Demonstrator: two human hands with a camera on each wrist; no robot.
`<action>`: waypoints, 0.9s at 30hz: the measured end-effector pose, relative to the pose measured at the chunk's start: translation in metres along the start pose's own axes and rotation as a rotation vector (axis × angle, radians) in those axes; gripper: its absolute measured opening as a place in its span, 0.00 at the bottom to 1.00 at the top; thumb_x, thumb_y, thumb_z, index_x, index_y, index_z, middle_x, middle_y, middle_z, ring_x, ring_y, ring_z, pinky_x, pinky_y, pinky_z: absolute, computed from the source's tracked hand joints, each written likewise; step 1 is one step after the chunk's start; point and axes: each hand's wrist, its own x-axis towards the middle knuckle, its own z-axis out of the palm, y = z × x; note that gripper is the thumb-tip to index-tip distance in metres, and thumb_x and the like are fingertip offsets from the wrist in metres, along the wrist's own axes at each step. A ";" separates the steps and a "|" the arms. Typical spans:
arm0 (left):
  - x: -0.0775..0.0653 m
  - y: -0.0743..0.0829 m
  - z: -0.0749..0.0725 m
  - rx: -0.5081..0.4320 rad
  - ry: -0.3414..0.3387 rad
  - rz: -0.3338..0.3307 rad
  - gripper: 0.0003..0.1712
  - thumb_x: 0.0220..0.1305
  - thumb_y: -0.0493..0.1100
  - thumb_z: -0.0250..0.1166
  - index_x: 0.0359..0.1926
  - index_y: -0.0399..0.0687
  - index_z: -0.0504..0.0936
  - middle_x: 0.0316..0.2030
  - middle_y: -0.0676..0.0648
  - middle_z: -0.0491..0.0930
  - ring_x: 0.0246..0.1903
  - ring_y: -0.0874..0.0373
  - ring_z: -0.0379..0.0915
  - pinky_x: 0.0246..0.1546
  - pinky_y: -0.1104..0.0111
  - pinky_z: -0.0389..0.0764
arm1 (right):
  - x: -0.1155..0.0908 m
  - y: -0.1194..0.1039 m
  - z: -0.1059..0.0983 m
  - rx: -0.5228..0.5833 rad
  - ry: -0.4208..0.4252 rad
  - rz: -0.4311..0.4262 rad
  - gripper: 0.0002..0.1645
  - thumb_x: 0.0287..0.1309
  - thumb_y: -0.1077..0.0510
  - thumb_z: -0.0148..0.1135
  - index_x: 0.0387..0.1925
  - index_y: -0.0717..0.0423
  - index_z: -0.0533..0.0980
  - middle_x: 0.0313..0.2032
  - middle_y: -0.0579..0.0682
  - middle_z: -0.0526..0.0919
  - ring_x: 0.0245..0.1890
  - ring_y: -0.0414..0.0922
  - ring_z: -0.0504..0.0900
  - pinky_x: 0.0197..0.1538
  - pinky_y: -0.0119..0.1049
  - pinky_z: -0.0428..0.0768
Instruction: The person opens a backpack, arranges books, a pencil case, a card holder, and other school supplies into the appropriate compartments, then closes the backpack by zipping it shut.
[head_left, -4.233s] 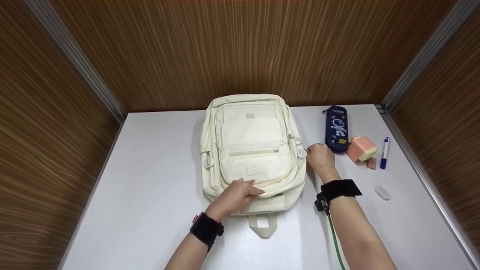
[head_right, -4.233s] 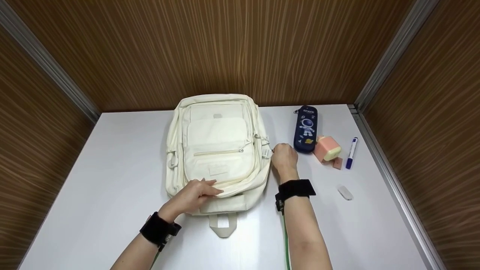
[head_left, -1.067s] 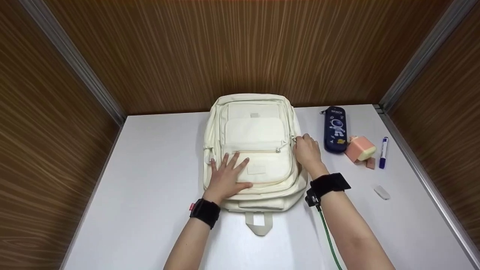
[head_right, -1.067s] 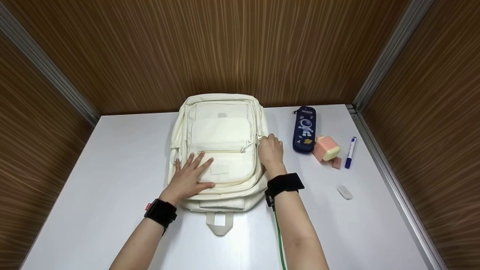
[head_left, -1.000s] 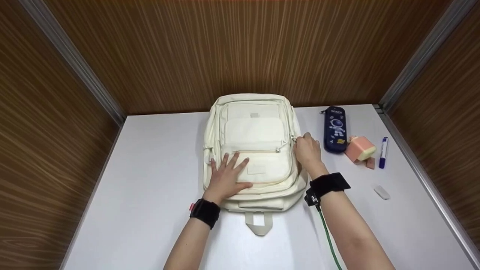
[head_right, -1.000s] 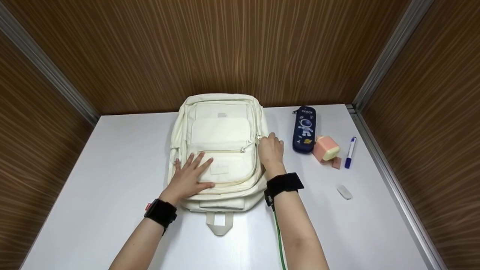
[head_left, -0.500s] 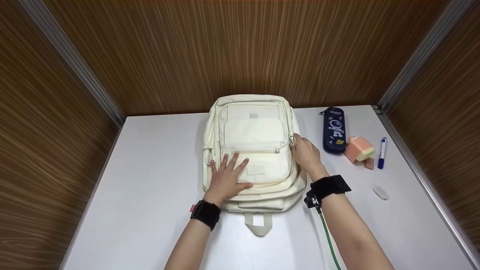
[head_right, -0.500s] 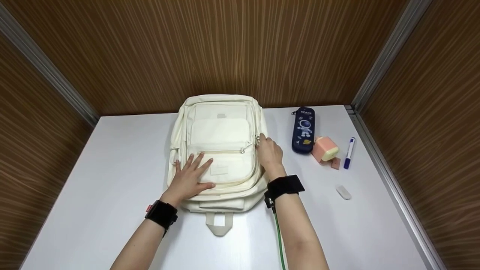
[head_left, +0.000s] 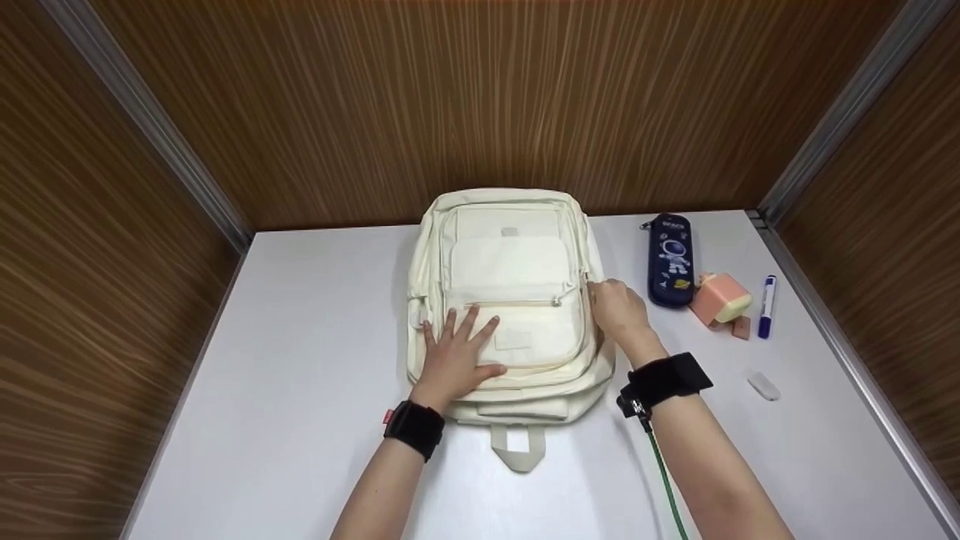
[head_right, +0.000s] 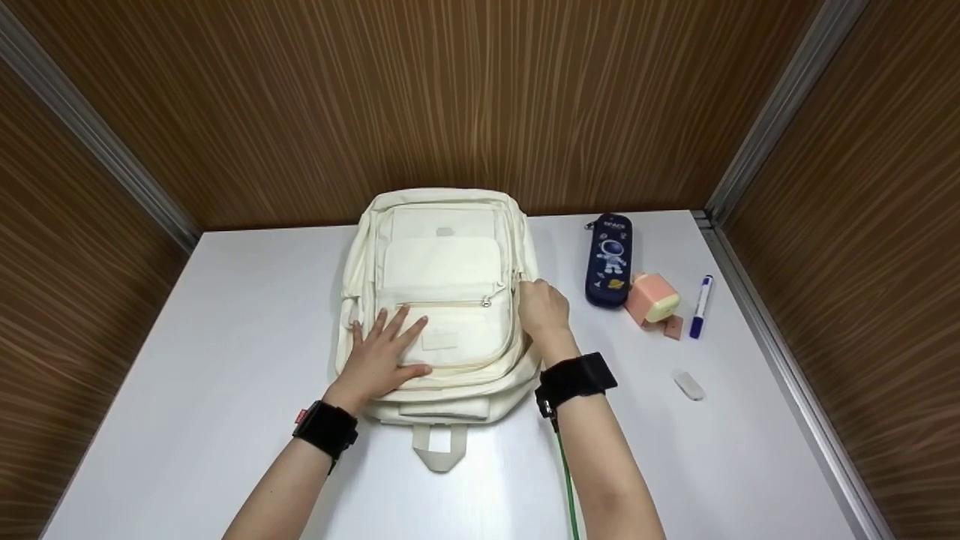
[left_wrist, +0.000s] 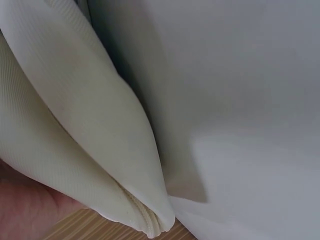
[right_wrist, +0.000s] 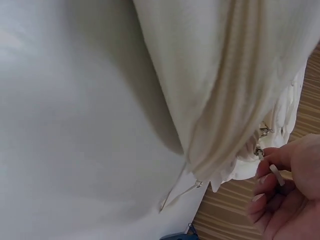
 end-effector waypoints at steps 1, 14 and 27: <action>0.000 0.001 0.000 0.000 0.006 0.004 0.50 0.56 0.78 0.53 0.76 0.71 0.51 0.77 0.49 0.42 0.73 0.37 0.37 0.61 0.30 0.39 | -0.002 0.000 -0.002 0.005 -0.022 0.003 0.16 0.68 0.63 0.51 0.51 0.62 0.81 0.39 0.67 0.81 0.39 0.63 0.82 0.38 0.56 0.78; -0.001 0.001 0.000 0.025 0.009 0.002 0.50 0.57 0.78 0.52 0.76 0.70 0.51 0.77 0.48 0.42 0.73 0.36 0.38 0.61 0.30 0.41 | -0.033 -0.004 -0.025 -0.078 -0.253 -0.071 0.09 0.57 0.66 0.54 0.25 0.60 0.79 0.28 0.57 0.80 0.27 0.54 0.77 0.31 0.52 0.76; 0.000 0.001 0.000 0.031 0.020 0.011 0.50 0.56 0.79 0.52 0.76 0.71 0.52 0.77 0.48 0.43 0.73 0.37 0.40 0.61 0.30 0.42 | -0.036 -0.002 -0.012 -0.050 -0.173 -0.074 0.13 0.53 0.66 0.62 0.16 0.55 0.74 0.25 0.56 0.80 0.25 0.53 0.78 0.30 0.52 0.77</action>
